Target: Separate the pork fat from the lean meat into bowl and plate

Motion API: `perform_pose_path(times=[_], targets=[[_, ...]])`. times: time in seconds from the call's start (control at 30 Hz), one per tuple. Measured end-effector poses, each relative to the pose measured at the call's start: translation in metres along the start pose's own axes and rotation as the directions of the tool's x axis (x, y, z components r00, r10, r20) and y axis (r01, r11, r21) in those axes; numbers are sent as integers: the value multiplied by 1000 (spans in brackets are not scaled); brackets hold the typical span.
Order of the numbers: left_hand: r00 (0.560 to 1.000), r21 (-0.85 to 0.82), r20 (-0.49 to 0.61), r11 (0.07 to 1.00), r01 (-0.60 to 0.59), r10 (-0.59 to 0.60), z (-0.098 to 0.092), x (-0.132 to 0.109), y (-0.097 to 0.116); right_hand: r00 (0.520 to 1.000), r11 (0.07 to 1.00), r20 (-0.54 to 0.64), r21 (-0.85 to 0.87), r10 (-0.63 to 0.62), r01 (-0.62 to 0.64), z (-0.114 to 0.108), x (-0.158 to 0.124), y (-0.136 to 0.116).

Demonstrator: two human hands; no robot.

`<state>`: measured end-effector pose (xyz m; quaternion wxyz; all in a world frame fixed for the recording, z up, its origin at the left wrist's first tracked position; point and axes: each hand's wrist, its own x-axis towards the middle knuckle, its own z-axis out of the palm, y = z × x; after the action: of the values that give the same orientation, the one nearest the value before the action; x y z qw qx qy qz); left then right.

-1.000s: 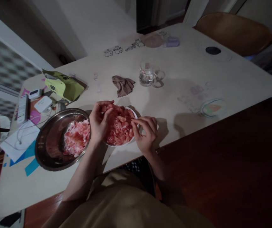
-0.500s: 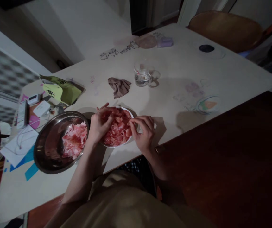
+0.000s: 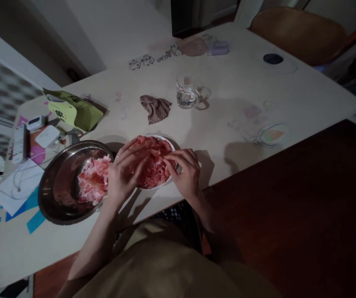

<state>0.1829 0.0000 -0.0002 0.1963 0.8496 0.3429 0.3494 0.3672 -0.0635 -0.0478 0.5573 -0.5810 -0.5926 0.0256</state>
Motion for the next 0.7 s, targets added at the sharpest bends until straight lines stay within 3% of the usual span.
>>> perform_pose_path(times=[0.1,0.27,0.47,0.7], targets=[[994,33,85,997,-71,68,-1,-11,-1,1000,1000,15,-8,-5,5,-3,2,-3],[985,80,150,992,-93,80,1,-16,-6,998,999,64,-24,-26,27,-6,4,-6],[990,67,126,995,-72,63,1,-19,-3,965,991,236,-39,-118,130,-5,9,-9],[999,15,-31,999,-36,37,-3,-25,-5,924,974,338,-70,-181,216,-10,21,-11]])
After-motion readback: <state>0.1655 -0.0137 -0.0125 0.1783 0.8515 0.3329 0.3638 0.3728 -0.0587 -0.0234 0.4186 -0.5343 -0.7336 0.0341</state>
